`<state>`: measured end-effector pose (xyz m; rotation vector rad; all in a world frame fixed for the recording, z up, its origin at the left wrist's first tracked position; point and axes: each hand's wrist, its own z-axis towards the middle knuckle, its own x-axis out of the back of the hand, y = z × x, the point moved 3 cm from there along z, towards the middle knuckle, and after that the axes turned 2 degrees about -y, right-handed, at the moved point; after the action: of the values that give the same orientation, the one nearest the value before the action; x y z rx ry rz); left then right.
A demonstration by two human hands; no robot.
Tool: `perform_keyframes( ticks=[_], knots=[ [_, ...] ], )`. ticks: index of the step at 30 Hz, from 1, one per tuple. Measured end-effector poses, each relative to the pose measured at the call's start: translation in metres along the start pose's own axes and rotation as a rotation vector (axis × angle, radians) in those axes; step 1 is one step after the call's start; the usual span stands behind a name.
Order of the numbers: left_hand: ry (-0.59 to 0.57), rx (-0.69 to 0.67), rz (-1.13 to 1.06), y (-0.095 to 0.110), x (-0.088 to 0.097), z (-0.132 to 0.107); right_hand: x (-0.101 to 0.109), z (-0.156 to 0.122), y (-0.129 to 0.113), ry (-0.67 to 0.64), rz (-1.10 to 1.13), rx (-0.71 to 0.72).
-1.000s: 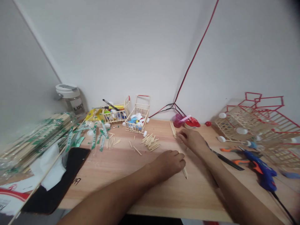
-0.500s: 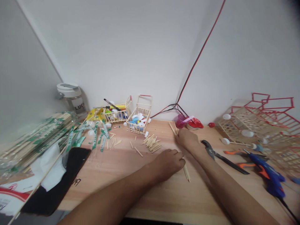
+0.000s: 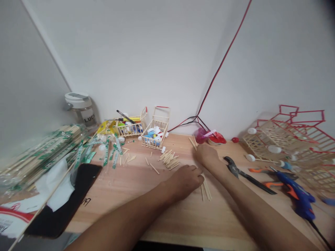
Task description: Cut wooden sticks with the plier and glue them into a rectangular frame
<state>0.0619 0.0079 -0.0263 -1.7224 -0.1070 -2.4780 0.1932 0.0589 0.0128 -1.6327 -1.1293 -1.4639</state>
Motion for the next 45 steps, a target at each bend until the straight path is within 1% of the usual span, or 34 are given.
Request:
perform_keyframes(
  ticks=[4,10,13,15,17,19,21,22,23,24,26,27,28,30,35,38,41,45],
  knots=[
    [-0.019,0.001,-0.02,0.0,0.004,0.0,-0.003,0.003,0.012,-0.012,0.062,-0.001],
    [-0.025,0.013,-0.053,0.0,0.011,0.0,-0.003,0.006,0.032,0.015,0.217,0.085],
    [-0.014,0.022,-0.081,-0.001,0.01,0.001,-0.001,0.003,0.039,0.029,0.345,0.16],
    [0.002,0.063,-0.138,-0.003,0.009,0.001,-0.002,-0.003,0.041,-0.017,0.45,0.246],
    [0.048,0.195,-0.253,-0.01,0.011,0.001,-0.005,-0.009,0.042,-0.085,0.556,0.338],
    [0.16,0.418,-0.462,-0.022,0.017,-0.001,-0.01,-0.016,0.04,-0.179,0.745,0.437],
    [0.304,0.664,-0.773,-0.035,0.023,-0.005,-0.014,-0.022,0.037,-0.307,1.011,0.523],
    [0.355,0.767,-0.953,-0.041,0.025,-0.007,-0.016,-0.025,0.034,-0.37,1.129,0.555],
    [0.392,0.847,-1.136,-0.046,0.026,-0.008,-0.018,-0.028,0.031,-0.418,1.213,0.574],
    [0.429,0.893,-1.298,-0.05,0.027,-0.009,-0.019,-0.03,0.027,-0.447,1.252,0.585],
    [0.524,0.923,-1.515,-0.056,0.031,-0.009,-0.02,-0.036,0.019,-0.478,1.263,0.608],
    [0.567,0.917,-1.574,-0.058,0.033,-0.01,-0.02,-0.039,0.015,-0.486,1.249,0.624],
    [0.598,0.912,-1.604,-0.06,0.035,-0.01,-0.02,-0.042,0.012,-0.49,1.23,0.638],
    [0.612,0.911,-1.619,-0.063,0.036,-0.012,-0.019,-0.047,0.007,-0.498,1.19,0.653],
    [0.533,0.92,-1.626,-0.063,0.036,-0.017,-0.017,-0.053,0.006,-0.527,1.118,0.649],
    [0.485,0.91,-1.627,-0.061,0.039,-0.019,-0.014,-0.054,0.007,-0.501,1.067,0.689],
    [0.451,0.931,-1.621,-0.057,0.042,-0.021,-0.011,-0.058,0.006,-0.472,1.034,0.733],
    [0.383,0.947,-1.559,-0.052,0.044,-0.025,-0.008,-0.064,0.003,-0.471,0.977,0.761]
  ],
)
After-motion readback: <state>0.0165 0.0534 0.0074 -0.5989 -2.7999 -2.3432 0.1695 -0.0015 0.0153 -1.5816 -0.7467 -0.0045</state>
